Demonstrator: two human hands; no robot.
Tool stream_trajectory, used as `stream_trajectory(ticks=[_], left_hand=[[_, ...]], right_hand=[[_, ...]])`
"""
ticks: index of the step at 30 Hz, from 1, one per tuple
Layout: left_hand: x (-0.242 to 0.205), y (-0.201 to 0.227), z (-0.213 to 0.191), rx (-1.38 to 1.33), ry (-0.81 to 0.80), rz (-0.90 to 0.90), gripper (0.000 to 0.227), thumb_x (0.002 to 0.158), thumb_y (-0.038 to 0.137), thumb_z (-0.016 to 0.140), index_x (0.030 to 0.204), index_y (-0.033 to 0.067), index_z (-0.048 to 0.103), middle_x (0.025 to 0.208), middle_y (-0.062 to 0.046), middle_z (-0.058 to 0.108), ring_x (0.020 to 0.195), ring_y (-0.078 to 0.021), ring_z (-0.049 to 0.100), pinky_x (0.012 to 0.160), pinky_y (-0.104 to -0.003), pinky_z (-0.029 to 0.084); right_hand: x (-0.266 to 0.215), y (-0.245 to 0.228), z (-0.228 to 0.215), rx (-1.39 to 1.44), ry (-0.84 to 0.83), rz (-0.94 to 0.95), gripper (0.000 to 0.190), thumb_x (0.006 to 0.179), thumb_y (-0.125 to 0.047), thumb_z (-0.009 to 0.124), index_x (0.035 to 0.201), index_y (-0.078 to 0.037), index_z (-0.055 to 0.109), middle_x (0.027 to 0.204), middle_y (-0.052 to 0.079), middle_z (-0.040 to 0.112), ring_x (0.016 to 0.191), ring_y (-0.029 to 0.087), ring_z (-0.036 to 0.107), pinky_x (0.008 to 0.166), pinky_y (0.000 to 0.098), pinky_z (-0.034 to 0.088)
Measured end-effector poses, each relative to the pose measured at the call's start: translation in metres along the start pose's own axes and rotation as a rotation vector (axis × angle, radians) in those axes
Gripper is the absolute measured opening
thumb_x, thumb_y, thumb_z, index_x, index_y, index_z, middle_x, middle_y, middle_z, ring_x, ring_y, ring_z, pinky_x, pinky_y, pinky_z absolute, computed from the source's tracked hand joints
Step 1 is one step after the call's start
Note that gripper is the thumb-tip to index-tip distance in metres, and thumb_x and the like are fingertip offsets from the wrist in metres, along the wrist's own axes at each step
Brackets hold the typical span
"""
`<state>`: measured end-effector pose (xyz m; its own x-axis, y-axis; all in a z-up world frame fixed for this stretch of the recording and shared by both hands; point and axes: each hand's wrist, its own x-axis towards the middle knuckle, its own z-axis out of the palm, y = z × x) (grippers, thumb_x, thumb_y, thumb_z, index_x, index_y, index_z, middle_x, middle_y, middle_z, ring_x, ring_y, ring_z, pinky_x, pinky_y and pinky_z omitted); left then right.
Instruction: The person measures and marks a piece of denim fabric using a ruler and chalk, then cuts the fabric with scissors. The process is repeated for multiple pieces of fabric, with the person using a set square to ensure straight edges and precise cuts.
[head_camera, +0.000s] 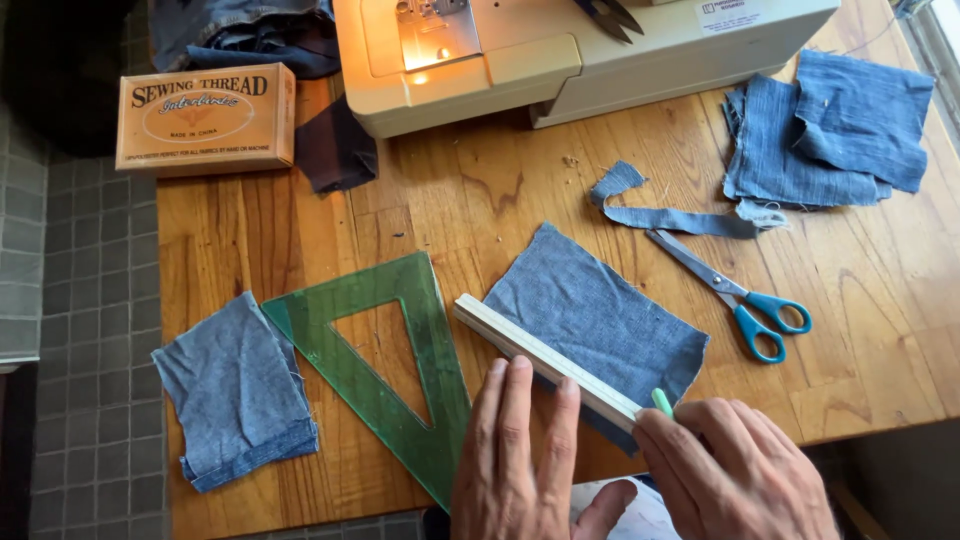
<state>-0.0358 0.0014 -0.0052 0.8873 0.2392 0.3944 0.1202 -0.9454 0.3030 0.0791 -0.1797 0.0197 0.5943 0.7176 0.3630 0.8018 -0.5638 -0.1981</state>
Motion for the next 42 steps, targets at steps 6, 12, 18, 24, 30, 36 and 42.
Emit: stream_trajectory(ticks=[6,12,18,24,30,36,42], left_hand=[[-0.004,-0.003,0.004,0.013,-0.058,0.037,0.087,0.113,0.08,0.053,0.172,0.0165,0.058,0.179,-0.03,0.047,0.167,-0.0515,0.049,0.134,-0.062,0.048],[-0.004,-0.005,0.005,0.048,-0.016,0.004,0.084,0.114,0.08,0.045,0.17,0.0192,0.059,0.178,-0.029,0.049,0.166,-0.0514,0.051,0.13,-0.061,0.053],[-0.005,-0.007,0.006,0.039,-0.04,0.019,0.085,0.113,0.079,0.05,0.171,0.0166,0.058,0.177,-0.03,0.049,0.166,-0.0512,0.051,0.133,-0.061,0.05],[-0.007,-0.012,0.011,0.088,-0.09,0.097,0.088,0.116,0.076,0.046,0.171,0.0074,0.056,0.18,-0.021,0.053,0.168,-0.0401,0.052,0.135,-0.054,0.046],[-0.001,-0.009,0.007,0.103,0.004,0.157,0.079,0.119,0.075,0.011,0.167,0.0279,0.053,0.172,-0.025,0.062,0.161,-0.0438,0.063,0.124,-0.055,0.057],[0.0,-0.012,0.01,0.18,-0.013,0.18,0.086,0.117,0.078,0.011,0.166,0.0249,0.057,0.171,-0.022,0.062,0.16,-0.0415,0.063,0.12,-0.053,0.057],[0.0,-0.011,0.013,0.203,0.019,0.192,0.082,0.12,0.073,0.008,0.164,0.0232,0.056,0.168,-0.025,0.066,0.156,-0.044,0.067,0.118,-0.053,0.06]], right_hand=[[-0.005,-0.002,0.002,0.022,-0.031,0.018,0.009,0.112,-0.028,0.073,0.114,-0.019,0.076,0.092,0.003,0.06,0.071,0.025,0.063,0.067,0.0391,0.056],[-0.001,-0.007,0.002,0.06,-0.029,0.003,0.008,0.112,-0.023,0.071,0.114,-0.018,0.077,0.092,0.003,0.059,0.072,0.025,0.062,0.07,0.0382,0.056],[-0.002,-0.004,0.008,0.087,-0.009,-0.004,0.009,0.11,-0.023,0.074,0.114,-0.016,0.078,0.092,0.004,0.061,0.072,0.026,0.063,0.07,0.0382,0.057],[0.001,0.003,0.006,0.099,-0.043,0.02,0.008,0.112,-0.024,0.072,0.112,-0.017,0.077,0.09,0.003,0.06,0.068,0.026,0.06,0.066,0.0391,0.055],[0.027,0.043,-0.023,0.419,-0.272,0.079,0.031,0.11,-0.016,0.065,0.139,-0.017,0.074,0.11,0.006,0.076,0.08,0.023,0.076,0.064,0.0391,0.064],[0.058,0.05,-0.021,0.579,-0.375,-0.075,0.03,0.118,-0.023,0.057,0.136,-0.004,0.07,0.106,0.011,0.081,0.086,0.033,0.076,0.077,0.0459,0.063],[0.073,0.046,-0.012,0.665,-0.281,-0.194,0.021,0.117,-0.018,0.057,0.116,-0.007,0.075,0.098,0.007,0.075,0.08,0.03,0.066,0.076,0.0413,0.057]])
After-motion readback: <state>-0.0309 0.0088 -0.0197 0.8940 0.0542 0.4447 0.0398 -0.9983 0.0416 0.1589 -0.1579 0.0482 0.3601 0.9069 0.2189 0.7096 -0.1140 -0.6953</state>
